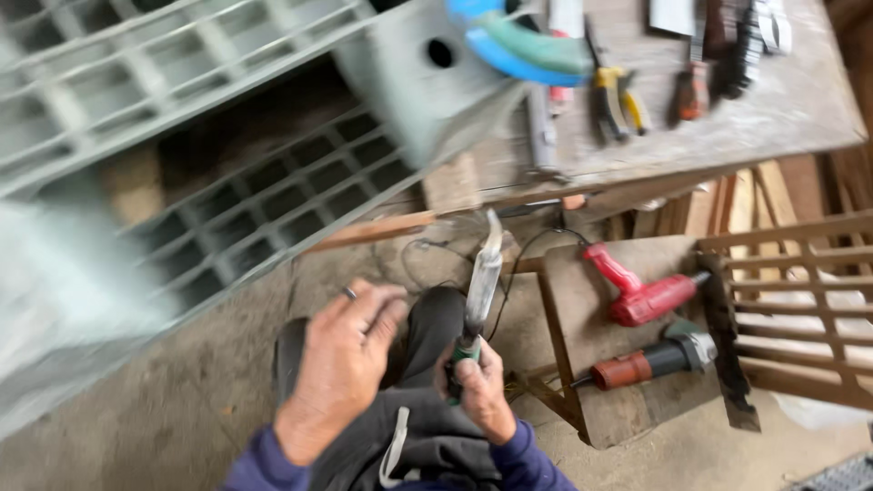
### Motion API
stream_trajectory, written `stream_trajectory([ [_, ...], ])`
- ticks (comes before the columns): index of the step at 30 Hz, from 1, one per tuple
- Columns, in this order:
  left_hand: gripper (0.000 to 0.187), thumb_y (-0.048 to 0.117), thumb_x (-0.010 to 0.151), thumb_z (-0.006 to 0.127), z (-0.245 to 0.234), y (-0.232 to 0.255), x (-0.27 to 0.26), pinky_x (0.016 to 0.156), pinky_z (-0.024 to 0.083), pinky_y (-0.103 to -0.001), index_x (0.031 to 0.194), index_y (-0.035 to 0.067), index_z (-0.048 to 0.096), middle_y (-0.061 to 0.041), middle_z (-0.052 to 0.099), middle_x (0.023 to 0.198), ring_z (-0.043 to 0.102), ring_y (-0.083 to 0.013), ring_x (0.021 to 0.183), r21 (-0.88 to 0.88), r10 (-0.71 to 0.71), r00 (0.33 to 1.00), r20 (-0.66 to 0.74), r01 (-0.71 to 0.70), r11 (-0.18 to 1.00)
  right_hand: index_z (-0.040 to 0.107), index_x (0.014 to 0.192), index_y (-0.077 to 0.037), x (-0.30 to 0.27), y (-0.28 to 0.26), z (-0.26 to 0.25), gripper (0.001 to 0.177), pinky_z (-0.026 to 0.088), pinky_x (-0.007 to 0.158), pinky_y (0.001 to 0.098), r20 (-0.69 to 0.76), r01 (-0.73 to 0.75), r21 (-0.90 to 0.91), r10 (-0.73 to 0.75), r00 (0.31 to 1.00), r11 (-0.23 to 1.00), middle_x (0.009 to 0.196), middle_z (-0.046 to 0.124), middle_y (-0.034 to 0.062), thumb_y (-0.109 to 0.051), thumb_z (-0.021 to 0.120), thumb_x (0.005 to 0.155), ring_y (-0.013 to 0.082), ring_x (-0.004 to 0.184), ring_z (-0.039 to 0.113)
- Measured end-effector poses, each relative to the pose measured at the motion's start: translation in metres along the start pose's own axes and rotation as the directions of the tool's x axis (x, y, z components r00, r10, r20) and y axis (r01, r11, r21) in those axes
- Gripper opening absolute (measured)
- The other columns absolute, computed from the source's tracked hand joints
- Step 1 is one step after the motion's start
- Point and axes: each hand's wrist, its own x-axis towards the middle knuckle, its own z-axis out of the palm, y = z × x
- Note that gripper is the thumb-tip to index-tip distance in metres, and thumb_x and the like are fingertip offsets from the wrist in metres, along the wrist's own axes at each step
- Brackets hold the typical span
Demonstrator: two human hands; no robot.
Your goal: The person repairs a grey plastic crate by using a soldering iron to melt and fuse plastic sections together, then uses a hand saw to trim away excess material.
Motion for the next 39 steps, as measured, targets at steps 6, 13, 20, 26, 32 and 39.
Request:
stream_trajectory([
  [6,0.014,0.004,0.093,0.066,0.103,-0.003,0.011,0.077,0.057,-0.037,0.106,0.005,0.071,-0.012,0.072,0.099,0.072,-0.0323,0.091,-0.253,0.075,0.992,0.1,-0.048,0.966,0.061,0.118,-0.002,0.043,-0.008,-0.017,0.041,0.051,0.076,0.027,-0.286,0.201,-0.042,-0.205,0.936,0.979,0.099,0.063,0.0018,-0.03,0.075,0.092,0.011,0.086,0.057],
  [13,0.018,-0.002,0.094,0.061,0.118,0.012,0.05,0.085,0.057,-0.039,0.107,0.004,0.071,-0.014,0.069,0.101,0.07,-0.034,0.096,-0.33,0.142,0.978,-0.155,-0.187,0.925,0.061,0.114,-0.002,0.104,-0.016,-0.041,0.028,0.05,0.074,0.0262,-0.291,0.278,0.083,-0.243,0.925,0.957,0.097,0.061,0.0005,-0.008,0.074,0.09,0.0099,0.084,0.057],
  [20,0.017,-0.004,0.097,0.063,0.086,0.03,0.087,0.085,0.056,-0.037,0.11,0.001,0.072,-0.012,0.067,0.103,0.069,-0.0293,0.096,-0.378,0.129,0.973,-0.194,-0.195,0.905,0.062,0.114,0.0,0.123,-0.036,-0.024,0.027,0.052,0.079,0.027,-0.252,0.247,0.137,-0.208,0.945,0.959,0.1,0.066,0.0033,-0.002,0.072,0.088,0.0112,0.086,0.061],
  [26,0.02,-0.006,0.093,0.062,0.051,0.126,0.118,0.083,0.056,-0.037,0.11,0.0,0.07,-0.014,0.067,0.103,0.068,-0.0301,0.094,-0.401,-0.043,0.999,0.015,0.045,0.915,0.063,0.113,-0.001,0.093,-0.149,0.007,0.027,0.05,0.073,0.0259,-0.335,-0.007,0.025,0.015,0.942,1.0,0.095,0.063,-0.0001,-0.006,0.074,0.088,0.0084,0.082,0.057],
  [32,0.021,-0.007,0.092,0.061,0.051,0.223,0.178,0.084,0.057,-0.037,0.111,-0.001,0.069,-0.014,0.068,0.107,0.069,-0.0321,0.096,-0.331,0.002,0.999,0.037,0.01,0.944,0.064,0.111,-0.001,0.122,-0.302,0.021,0.022,0.049,0.07,0.0243,-0.289,-0.099,-0.183,0.042,0.956,0.978,0.093,0.062,-0.0013,-0.011,0.071,0.092,0.0068,0.08,0.055],
  [39,0.023,0.001,0.093,0.063,0.059,0.229,0.31,0.084,0.057,-0.04,0.115,0.0,0.069,-0.016,0.07,0.111,0.069,-0.0366,0.101,-0.196,0.03,0.986,0.162,0.002,0.981,0.061,0.116,-0.003,0.255,-0.372,0.018,0.023,0.051,0.075,0.0223,-0.259,0.014,-0.14,-0.051,0.965,0.99,0.097,0.064,-0.0025,-0.014,0.069,0.098,0.0048,0.084,0.057],
])
